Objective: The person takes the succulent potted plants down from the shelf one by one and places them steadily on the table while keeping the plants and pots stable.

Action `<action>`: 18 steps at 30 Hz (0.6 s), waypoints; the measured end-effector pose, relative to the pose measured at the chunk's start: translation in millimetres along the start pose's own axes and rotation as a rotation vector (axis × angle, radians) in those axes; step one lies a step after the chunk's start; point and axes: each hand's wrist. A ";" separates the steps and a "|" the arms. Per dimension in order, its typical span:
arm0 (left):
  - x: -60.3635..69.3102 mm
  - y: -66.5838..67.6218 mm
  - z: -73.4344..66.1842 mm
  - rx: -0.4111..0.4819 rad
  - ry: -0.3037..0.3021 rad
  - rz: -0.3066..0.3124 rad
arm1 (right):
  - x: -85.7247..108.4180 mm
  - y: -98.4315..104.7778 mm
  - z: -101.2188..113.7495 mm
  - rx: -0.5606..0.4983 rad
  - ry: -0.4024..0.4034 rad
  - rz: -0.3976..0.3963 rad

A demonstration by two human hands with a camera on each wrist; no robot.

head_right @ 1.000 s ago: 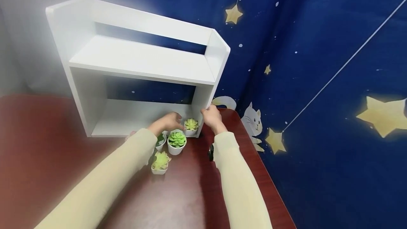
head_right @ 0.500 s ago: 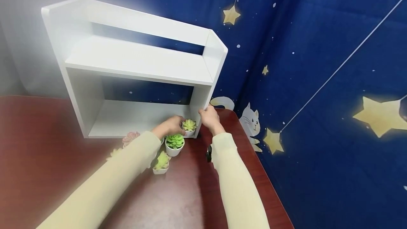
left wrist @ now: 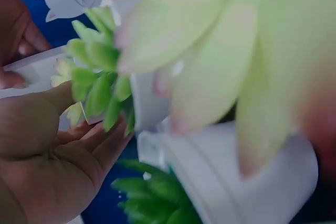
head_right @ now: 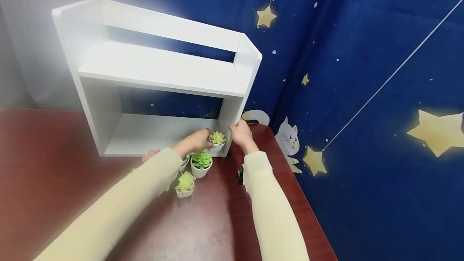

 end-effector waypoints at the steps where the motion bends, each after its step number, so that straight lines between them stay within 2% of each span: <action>1: 1.7 3.5 -0.5 -0.005 -0.004 0.001 | 0.3 0.0 0.5 -0.002 -0.001 0.002; 5: 9.8 19.9 -0.8 -0.045 -0.048 -0.007 | 0.7 0.4 1.7 -0.008 -0.005 0.004; 10: 23.8 38.0 4.0 -0.042 -0.116 -0.047 | 0.7 0.9 0.9 -0.011 -0.008 0.003; 18: 59.1 45.8 19.2 0.022 -0.161 -0.063 | 1.1 0.0 1.3 -0.014 -0.013 0.009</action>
Point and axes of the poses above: each hand's wrist, its own x-axis away from the middle knuckle, its own y-axis out of the back of the hand, z = x × y, and after that the axes turned 6 degrees about -y, right-handed
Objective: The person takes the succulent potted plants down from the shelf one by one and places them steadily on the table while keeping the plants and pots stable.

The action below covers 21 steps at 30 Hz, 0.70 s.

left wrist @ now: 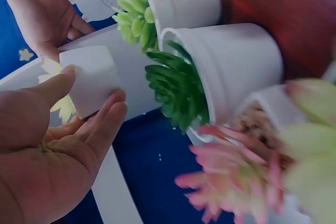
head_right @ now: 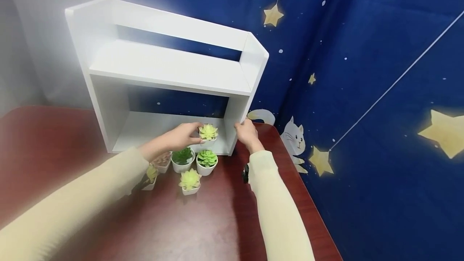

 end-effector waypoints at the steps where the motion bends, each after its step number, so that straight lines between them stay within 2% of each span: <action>1: 5.1 0.8 1.4 0.005 0.003 -0.009 | -0.1 -0.3 -0.4 -0.004 0.001 0.003; 7: 35.3 15.1 6.8 0.060 -0.002 -0.066 | -0.9 1.7 -2.5 -0.019 0.011 0.016; 13: 63.0 26.5 12.6 0.088 -0.101 -0.070 | 1.3 3.3 -3.9 0.001 0.003 0.015; 18: 94.1 22.4 14.3 0.075 -0.198 -0.065 | 1.3 1.9 -3.3 0.014 -0.005 0.018; 21: 111.7 12.8 14.6 0.056 -0.210 -0.089 | 1.3 1.7 -2.1 0.019 -0.002 0.008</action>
Point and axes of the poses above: each hand's wrist, its own x-axis away from the middle knuckle, its own y-axis out of the back of the hand, z = x × y, and after that the axes turned 6 degrees about -y, right-handed
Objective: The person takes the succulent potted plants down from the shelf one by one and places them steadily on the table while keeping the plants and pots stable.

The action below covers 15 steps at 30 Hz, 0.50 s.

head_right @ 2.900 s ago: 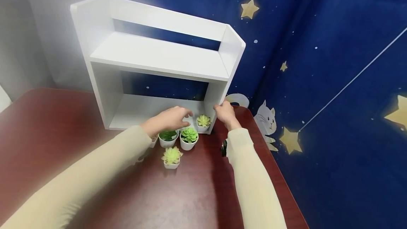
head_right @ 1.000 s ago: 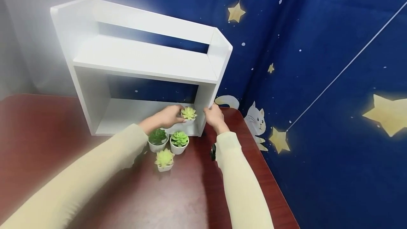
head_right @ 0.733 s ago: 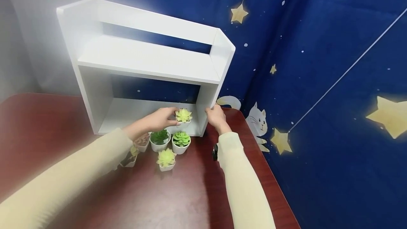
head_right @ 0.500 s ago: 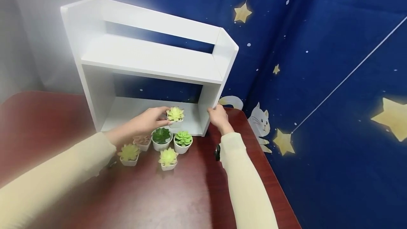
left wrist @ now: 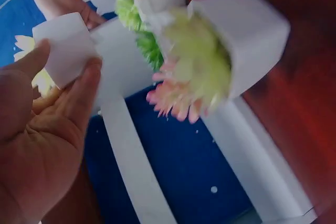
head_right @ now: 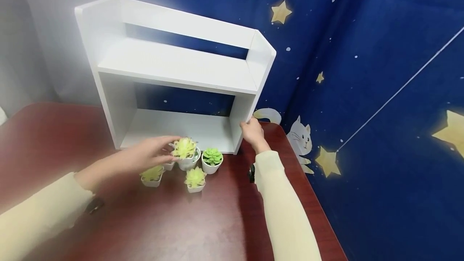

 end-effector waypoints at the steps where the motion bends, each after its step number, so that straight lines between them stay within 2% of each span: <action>1: 5.9 -3.8 -1.0 0.001 0.008 -0.009 | 0.1 -0.2 -0.3 0.004 -0.003 -0.006; 6: 36.0 -21.6 -5.5 0.035 0.087 -0.089 | 0.8 -0.6 1.4 0.030 -0.014 -0.012; 10: 50.7 -29.2 -7.6 -0.002 0.115 -0.148 | -0.4 0.1 4.6 0.036 -0.018 -0.024; 12: 53.5 -31.6 -7.7 -0.053 0.101 -0.137 | -1.2 0.2 5.2 0.036 -0.026 -0.029; 15: 55.5 -36.6 -7.1 -0.111 0.074 -0.080 | -2.0 -0.8 4.4 0.031 -0.034 -0.025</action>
Point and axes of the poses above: each hand's wrist, its own x-axis away from the middle knuckle, its own y-axis out of the back of the hand, z = x × y, and after that the axes turned 6 degrees about -y, right-handed
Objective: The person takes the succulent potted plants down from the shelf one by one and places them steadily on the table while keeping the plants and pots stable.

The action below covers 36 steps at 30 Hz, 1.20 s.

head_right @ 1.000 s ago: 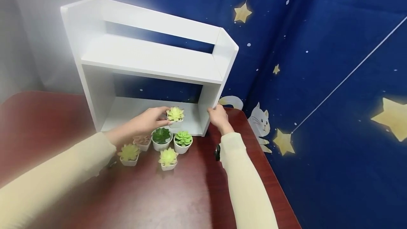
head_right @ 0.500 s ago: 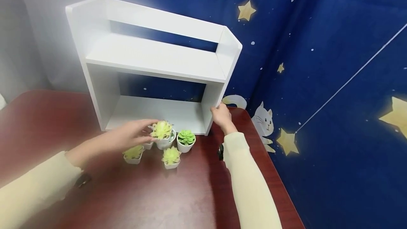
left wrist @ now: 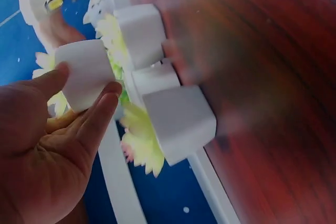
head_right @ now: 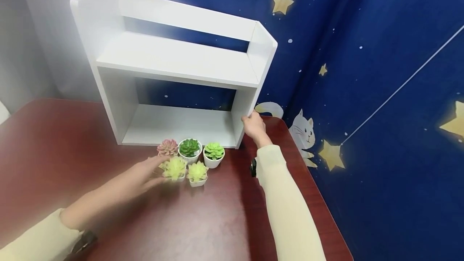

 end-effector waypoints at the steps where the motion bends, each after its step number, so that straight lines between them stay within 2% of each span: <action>1: 0.5 -2.0 -0.7 -0.010 -0.005 0.017 | -0.3 0.1 -0.1 -0.001 0.000 0.002; 4: 2.7 -8.5 -2.9 -0.009 0.011 0.055 | -0.8 0.4 -0.9 -0.002 -0.001 0.001; 7: 6.8 -13.7 -5.9 -0.010 0.054 0.060 | -1.8 0.9 -2.0 0.004 -0.001 0.001; 10: 11.8 -16.9 -9.1 -0.065 0.070 0.024 | -2.6 2.1 -2.0 0.014 0.005 0.005; 15: 14.5 -21.7 -10.2 -0.178 0.062 -0.038 | -3.8 2.6 -0.4 0.017 0.020 -0.001; 21: 9.5 -27.9 -3.0 -0.200 0.060 -0.023 | -3.3 1.3 0.4 0.032 0.012 -0.001; 25: 3.0 -27.5 0.7 -0.194 0.063 0.009 | -2.9 1.1 0.0 0.025 0.016 0.004; 31: -5.6 -23.0 0.3 -0.210 0.074 0.072 | 0.5 1.6 0.4 0.028 0.006 0.004; 36: -11.4 -23.8 -2.5 -0.229 0.114 0.083 | 2.8 0.5 0.0 0.040 -0.001 0.000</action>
Point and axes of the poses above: each hand's wrist, its own x-axis away from the middle knuckle, its own y-axis out of the back of the hand, z = x × y, and after that the axes turned 6 degrees about -y, right-handed
